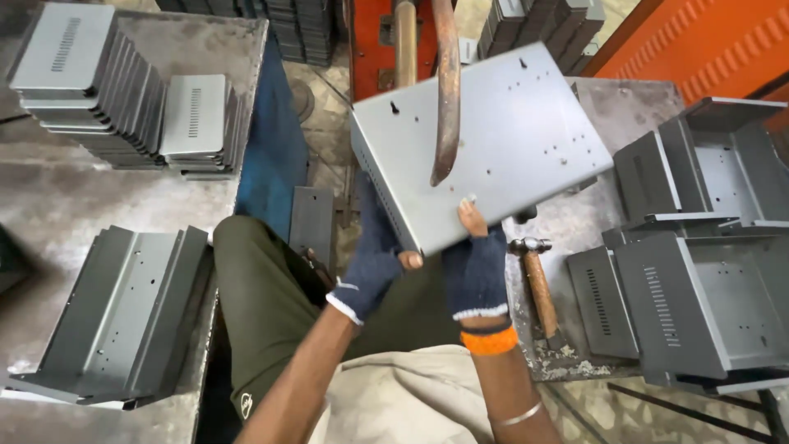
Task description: Assembling and spot-welding metal enclosures in an industrial setting.
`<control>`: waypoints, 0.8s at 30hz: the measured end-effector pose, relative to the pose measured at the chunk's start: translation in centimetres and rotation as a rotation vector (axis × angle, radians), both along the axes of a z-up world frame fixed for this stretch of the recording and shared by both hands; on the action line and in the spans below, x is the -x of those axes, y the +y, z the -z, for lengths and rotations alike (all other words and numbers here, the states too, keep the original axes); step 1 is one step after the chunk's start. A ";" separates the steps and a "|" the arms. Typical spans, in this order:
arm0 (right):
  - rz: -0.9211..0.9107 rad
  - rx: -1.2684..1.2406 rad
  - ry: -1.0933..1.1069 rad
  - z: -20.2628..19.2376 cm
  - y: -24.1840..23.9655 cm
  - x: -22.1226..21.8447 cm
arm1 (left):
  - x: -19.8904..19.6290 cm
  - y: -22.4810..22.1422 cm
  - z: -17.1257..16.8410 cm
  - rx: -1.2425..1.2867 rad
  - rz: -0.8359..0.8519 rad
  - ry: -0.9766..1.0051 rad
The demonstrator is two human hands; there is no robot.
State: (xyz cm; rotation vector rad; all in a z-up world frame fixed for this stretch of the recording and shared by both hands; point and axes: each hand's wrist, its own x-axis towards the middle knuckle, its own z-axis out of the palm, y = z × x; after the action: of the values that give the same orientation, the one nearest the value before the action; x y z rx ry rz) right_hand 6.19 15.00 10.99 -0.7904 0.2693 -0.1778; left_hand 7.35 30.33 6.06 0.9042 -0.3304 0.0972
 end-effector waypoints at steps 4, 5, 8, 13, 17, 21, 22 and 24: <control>-0.324 -0.313 -0.215 9.7 -4.9 -5.9 | -3.1 0.6 -0.8 -0.033 0.057 -0.099; -0.254 -0.445 -0.267 10.9 -4.8 -6.8 | -3.6 0.9 -1.3 -0.056 0.082 -0.119; 0.136 -0.202 0.168 -7.4 3.1 -3.0 | -5.6 0.8 -0.7 -0.065 0.104 -0.124; 0.077 -0.146 0.140 -1.3 0.5 -6.2 | -6.7 0.6 -0.6 -0.058 0.088 -0.086; 0.086 -0.188 0.127 -0.9 0.7 -6.9 | -7.8 0.8 0.8 -0.002 0.105 -0.061; 0.117 -0.111 0.170 -3.4 1.7 -5.6 | -8.1 0.5 1.2 0.000 0.113 -0.052; 0.119 -0.099 0.155 -3.0 1.6 -5.9 | -8.0 0.6 0.9 0.008 0.116 -0.044; 0.120 -0.089 0.142 -2.5 1.5 -6.1 | -7.7 0.6 0.3 0.016 0.118 -0.035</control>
State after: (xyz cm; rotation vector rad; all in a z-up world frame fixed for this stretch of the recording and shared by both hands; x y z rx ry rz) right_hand 12.34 16.53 13.48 -0.7001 0.4566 -0.2214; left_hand 15.04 30.96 5.76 0.8665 -0.4140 0.0064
